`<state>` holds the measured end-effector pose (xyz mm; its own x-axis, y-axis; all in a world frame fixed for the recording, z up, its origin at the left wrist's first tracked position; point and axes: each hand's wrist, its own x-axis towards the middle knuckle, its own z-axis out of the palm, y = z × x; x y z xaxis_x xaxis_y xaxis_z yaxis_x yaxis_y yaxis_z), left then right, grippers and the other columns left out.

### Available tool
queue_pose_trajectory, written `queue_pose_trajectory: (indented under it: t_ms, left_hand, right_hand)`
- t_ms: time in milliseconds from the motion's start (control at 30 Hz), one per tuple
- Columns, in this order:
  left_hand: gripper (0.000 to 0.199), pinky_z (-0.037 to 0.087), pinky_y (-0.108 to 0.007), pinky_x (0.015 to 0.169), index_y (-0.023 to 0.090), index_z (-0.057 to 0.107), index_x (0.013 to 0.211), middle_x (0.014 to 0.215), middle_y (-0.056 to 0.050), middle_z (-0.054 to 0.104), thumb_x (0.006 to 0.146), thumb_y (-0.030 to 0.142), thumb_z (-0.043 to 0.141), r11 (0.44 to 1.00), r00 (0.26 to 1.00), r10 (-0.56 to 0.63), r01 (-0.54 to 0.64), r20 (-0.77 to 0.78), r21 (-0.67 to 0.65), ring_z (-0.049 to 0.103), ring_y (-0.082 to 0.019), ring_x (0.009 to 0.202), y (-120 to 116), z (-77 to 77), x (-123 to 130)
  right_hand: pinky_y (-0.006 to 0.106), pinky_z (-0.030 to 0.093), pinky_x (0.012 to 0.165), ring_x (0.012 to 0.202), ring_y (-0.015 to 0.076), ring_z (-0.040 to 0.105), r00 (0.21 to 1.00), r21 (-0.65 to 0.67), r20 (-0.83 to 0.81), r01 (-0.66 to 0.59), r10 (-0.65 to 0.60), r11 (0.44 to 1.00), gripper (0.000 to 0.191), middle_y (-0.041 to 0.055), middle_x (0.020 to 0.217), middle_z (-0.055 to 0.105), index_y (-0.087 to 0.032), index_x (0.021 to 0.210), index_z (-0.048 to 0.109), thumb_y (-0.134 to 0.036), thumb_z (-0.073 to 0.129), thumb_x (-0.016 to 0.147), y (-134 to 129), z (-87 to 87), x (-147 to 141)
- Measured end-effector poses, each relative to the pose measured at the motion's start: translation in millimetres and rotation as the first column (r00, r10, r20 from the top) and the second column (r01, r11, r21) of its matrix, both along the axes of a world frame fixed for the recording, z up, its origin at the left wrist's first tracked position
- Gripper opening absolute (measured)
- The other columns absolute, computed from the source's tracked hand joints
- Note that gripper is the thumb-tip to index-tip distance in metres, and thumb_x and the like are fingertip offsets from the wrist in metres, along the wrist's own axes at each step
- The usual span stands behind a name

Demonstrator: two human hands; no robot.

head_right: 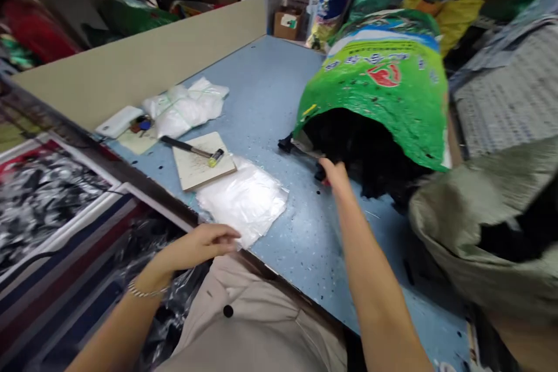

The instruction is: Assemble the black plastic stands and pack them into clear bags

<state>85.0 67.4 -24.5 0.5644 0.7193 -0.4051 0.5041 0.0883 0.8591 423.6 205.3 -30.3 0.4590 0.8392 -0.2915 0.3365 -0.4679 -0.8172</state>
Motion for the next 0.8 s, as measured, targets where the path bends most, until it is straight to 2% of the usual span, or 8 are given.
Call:
queue_pose_trajectory:
  t_ms: [67,167,233,300,400,533,667,800]
  left_hand:
    - [0.045,0.049,-0.035,0.083,0.019,0.064,0.118,0.096,-0.009,0.070,0.084,0.048,0.057,0.989,0.965,0.123,-0.100,0.233,-0.107,0.063,-0.020,0.085,8.3,4.2,35.8]
    - [0.061,0.048,-0.037,0.090,0.017,0.056,0.128,0.118,-0.015,0.063,0.081,0.056,0.061,0.911,0.756,0.395,-0.250,0.522,-0.327,0.063,-0.021,0.099,20.6,-7.6,87.6]
    - [0.068,0.047,-0.038,0.093,0.015,0.056,0.126,0.124,-0.018,0.061,0.078,0.064,0.059,0.860,0.625,0.480,-0.195,0.616,-0.473,0.061,-0.025,0.108,22.9,-15.2,117.0]
    - [0.070,0.051,-0.037,0.086,0.015,0.056,0.123,0.112,-0.017,0.066,0.079,0.069,0.054,0.807,0.575,0.526,-0.104,0.626,-0.582,0.063,-0.027,0.104,19.0,-15.6,136.6]
    - [0.066,0.053,-0.030,0.064,0.019,0.050,0.125,0.082,-0.007,0.069,0.081,0.068,0.052,0.769,0.626,0.567,-0.171,0.535,-0.615,0.068,-0.021,0.077,9.9,-5.0,143.8]
    - [0.060,0.049,-0.023,0.056,0.023,0.044,0.127,0.069,0.001,0.063,0.083,0.061,0.055,0.818,0.730,0.527,-0.297,0.435,-0.492,0.063,-0.015,0.063,3.6,11.7,138.8]
    - [0.057,0.048,-0.023,0.048,0.023,0.043,0.126,0.063,0.002,0.061,0.084,0.060,0.052,0.813,0.783,0.500,-0.277,0.370,-0.512,0.060,-0.014,0.051,1.4,19.4,146.8]
    - [0.052,0.046,-0.022,0.045,0.022,0.046,0.121,0.058,0.005,0.056,0.083,0.056,0.055,0.762,0.729,0.611,-0.437,0.307,-0.478,0.057,-0.013,0.046,12.8,16.4,154.1]
  right_hand:
    - [0.026,0.042,0.044,0.057,0.0159,0.053,0.980,0.027,-0.185,-0.071,0.075,0.997,0.043,0.0063,0.075,0.060,-0.019,0.094,0.056,-0.056,0.038,0.081,-32.0,-4.3,-1.3]
    - [0.024,0.038,0.041,0.059,0.0167,0.052,0.582,0.202,-0.780,-0.111,0.228,0.973,0.047,0.0031,0.068,0.055,-0.021,0.097,0.059,-0.060,0.042,0.077,-102.2,-13.5,-11.0]
    - [0.026,0.039,0.041,0.054,0.0165,0.050,0.418,0.167,-0.873,-0.229,0.251,0.959,0.051,0.0018,0.061,0.052,-0.022,0.098,0.062,-0.065,0.042,0.079,-151.2,-17.1,-24.9]
    - [0.030,0.043,0.046,0.055,0.0174,0.054,0.395,0.115,-0.873,-0.402,0.286,0.908,0.048,0.0050,0.067,0.060,-0.021,0.099,0.064,-0.062,0.044,0.084,-186.2,-16.4,-39.5]
    - [0.035,0.049,0.064,0.069,0.0200,0.060,0.602,0.095,-0.673,-0.506,0.430,0.857,0.041,0.0077,0.079,0.065,-0.019,0.095,0.064,-0.056,0.047,0.089,-200.6,-6.6,-45.4]
    - [0.035,0.046,0.073,0.079,0.0204,0.059,0.903,0.202,0.064,-0.429,0.426,0.880,0.039,0.0088,0.095,0.065,-0.021,0.102,0.058,-0.055,0.042,0.093,-175.6,8.3,-27.5]
    - [0.032,0.040,0.069,0.079,0.0218,0.055,0.695,0.267,0.616,-0.627,0.371,0.732,0.042,0.0098,0.084,0.061,-0.020,0.085,0.058,-0.054,0.036,0.095,-138.4,3.7,-23.4]
    - [0.029,0.031,0.058,0.060,0.0166,0.048,0.648,0.161,0.653,-0.626,0.393,0.763,0.049,0.0036,0.065,0.055,-0.022,0.070,0.053,-0.049,0.024,0.100,-130.5,-2.4,-34.2]
